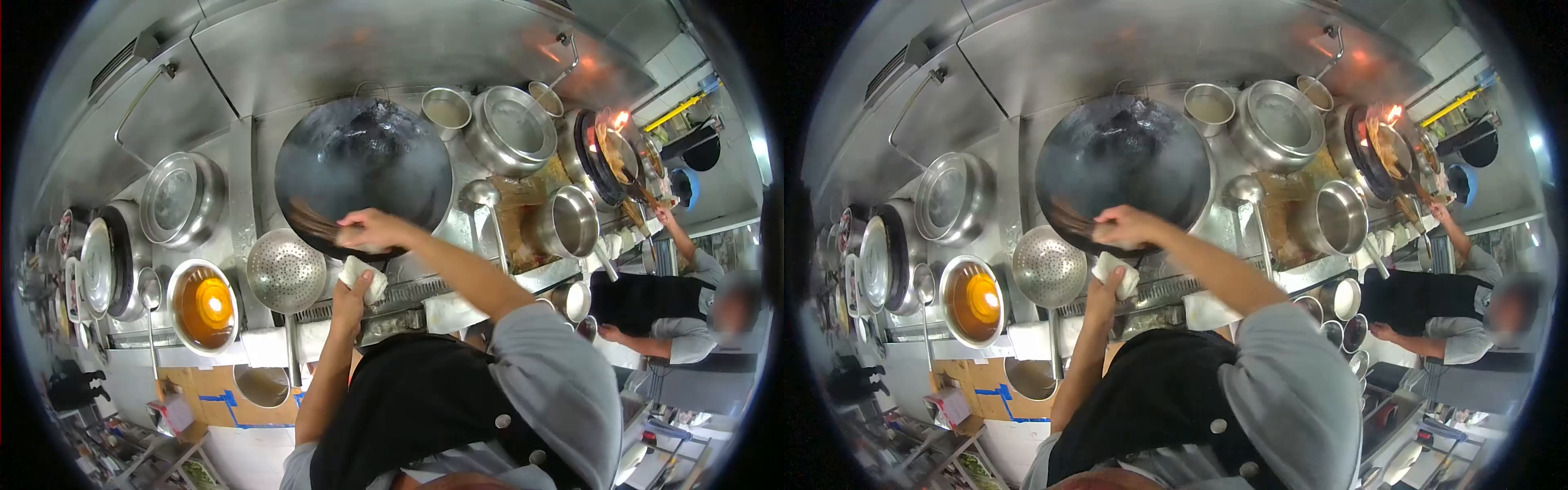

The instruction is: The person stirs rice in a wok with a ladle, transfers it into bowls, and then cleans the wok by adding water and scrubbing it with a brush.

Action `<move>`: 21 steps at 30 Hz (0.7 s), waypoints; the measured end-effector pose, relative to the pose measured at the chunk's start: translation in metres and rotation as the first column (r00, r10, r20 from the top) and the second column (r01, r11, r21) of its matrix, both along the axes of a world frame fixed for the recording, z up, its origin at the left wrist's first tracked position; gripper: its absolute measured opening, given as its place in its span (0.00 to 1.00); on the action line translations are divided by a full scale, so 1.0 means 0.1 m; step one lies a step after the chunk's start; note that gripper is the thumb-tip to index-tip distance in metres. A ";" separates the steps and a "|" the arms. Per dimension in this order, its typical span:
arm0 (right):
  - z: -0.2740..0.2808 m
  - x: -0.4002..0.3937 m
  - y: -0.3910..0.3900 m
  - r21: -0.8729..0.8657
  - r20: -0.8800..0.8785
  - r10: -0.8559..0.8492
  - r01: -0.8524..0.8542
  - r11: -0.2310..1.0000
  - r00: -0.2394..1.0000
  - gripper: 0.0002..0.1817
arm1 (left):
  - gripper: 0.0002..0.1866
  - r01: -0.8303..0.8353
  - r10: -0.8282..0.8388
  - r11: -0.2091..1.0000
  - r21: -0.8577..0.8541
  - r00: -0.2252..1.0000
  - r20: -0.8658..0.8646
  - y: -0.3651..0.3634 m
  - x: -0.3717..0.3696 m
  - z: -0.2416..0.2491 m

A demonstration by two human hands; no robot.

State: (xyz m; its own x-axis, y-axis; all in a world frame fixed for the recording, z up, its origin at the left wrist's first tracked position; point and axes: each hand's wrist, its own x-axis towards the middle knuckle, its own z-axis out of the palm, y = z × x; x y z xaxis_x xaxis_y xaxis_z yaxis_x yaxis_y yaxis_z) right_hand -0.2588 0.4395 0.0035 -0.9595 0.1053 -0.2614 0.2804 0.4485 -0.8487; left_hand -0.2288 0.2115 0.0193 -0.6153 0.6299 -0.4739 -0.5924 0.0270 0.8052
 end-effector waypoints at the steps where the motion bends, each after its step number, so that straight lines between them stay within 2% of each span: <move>1: 0.32 0.14 0.31 0.002 0.210 0.002 -0.003 1.000 0.978 0.33 | 0.13 -0.004 0.004 1.000 -0.006 1.000 0.002 -0.03 0.02 0.00; 2: 0.66 0.28 0.62 0.014 0.412 0.014 -0.022 1.000 0.911 0.33 | 0.13 0.029 -0.028 0.999 -0.040 1.000 0.009 -0.03 0.02 0.10; 3: 0.12 0.16 1.34 0.387 0.254 -0.005 -0.097 0.917 0.967 0.30 | 0.14 0.025 -0.025 0.999 -0.036 1.000 -0.014 -0.01 -0.01 0.10; 4: 0.57 0.16 1.65 0.718 0.152 -0.305 0.107 0.688 0.940 0.25 | 0.16 0.023 -0.024 0.999 -0.035 0.999 -0.031 -0.01 0.01 0.06; 5: 0.91 0.14 1.81 0.781 -0.081 -0.481 0.355 0.513 0.873 0.19 | 0.17 0.022 -0.023 0.999 -0.034 0.999 -0.047 -0.02 0.02 0.02; 6: 0.92 0.03 1.85 0.648 -0.318 -0.545 0.597 0.473 0.776 0.19 | 0.18 0.011 -0.012 1.000 -0.014 0.999 -0.053 -0.01 0.03 -0.01; 7: 0.87 -0.09 1.82 0.451 -0.512 -0.605 0.790 0.415 0.610 0.18 | 0.16 -0.009 0.008 1.000 -0.027 1.000 -0.026 0.00 0.03 0.01; 8: 0.79 -0.16 1.73 0.209 -0.645 -0.659 0.919 0.335 0.387 0.18 | 0.14 -0.017 0.017 0.999 -0.049 1.000 0.004 -0.02 0.06 0.04; 9: 0.55 -0.18 1.55 0.204 -0.509 -0.626 0.789 0.579 0.591 0.16 | 0.13 -0.026 0.028 0.998 -0.062 0.999 0.027 0.01 0.07 0.09; 10: 0.07 -0.32 1.45 0.501 -0.343 -0.506 0.610 0.614 0.791 0.15 | 0.12 -0.065 0.066 0.997 -0.041 0.998 0.000 0.05 0.11 0.17; 11: 0.07 -0.28 1.09 0.695 -0.097 -0.195 0.206 0.689 0.976 0.14 | 0.12 -0.062 0.062 0.997 -0.043 0.998 -0.017 0.04 0.13 0.14; 12: 0.37 -0.05 0.67 0.445 0.045 -0.030 0.007 0.896 0.999 0.15 | 0.12 -0.060 0.059 0.997 -0.043 0.998 -0.034 0.03 0.14 0.07; 13: 0.17 0.04 0.47 0.306 0.098 0.209 -0.229 0.924 0.973 0.22 | 0.12 -0.060 0.057 0.997 -0.044 0.997 -0.053 0.04 0.13 0.03; 14: 0.35 0.11 0.57 0.252 0.195 0.260 -0.304 0.919 0.946 0.25 | 0.13 -0.106 0.106 0.994 -0.015 0.994 -0.029 0.06 0.16 0.03; 16: 1.15 0.46 1.00 0.125 0.374 0.367 -0.439 0.890 0.851 0.31 | 0.13 -0.137 0.141 0.990 -0.042 0.983 0.121 0.12 0.13 0.14; 17: 1.33 0.64 1.22 0.040 0.456 0.422 -0.492 0.870 0.783 0.34 | 0.13 -0.146 0.157 0.987 -0.067 0.967 0.203 0.10 0.18 0.23; 18: 1.05 0.56 1.72 0.458 0.512 0.289 -0.542 0.705 0.809 0.28 | 0.13 -0.178 0.206 0.977 -0.122 0.936 0.285 0.16 0.19 0.34; 19: 1.23 0.38 2.18 0.678 0.549 0.051 -0.480 0.557 0.834 0.21 | 0.12 -0.165 0.191 0.979 -0.121 0.949 0.251 0.22 0.18 0.33; 20: 1.43 0.36 2.58 0.772 0.153 -0.250 0.042 0.634 0.956 0.17 | 0.12 -0.153 0.178 0.980 -0.125 0.958 0.223 0.26 0.19 0.30; 21: 1.69 0.29 2.76 0.887 -0.149 -0.422 0.309 0.342 0.895 0.17 | 0.12 -0.150 0.173 0.981 -0.126 0.965 0.196 0.31 0.19 0.24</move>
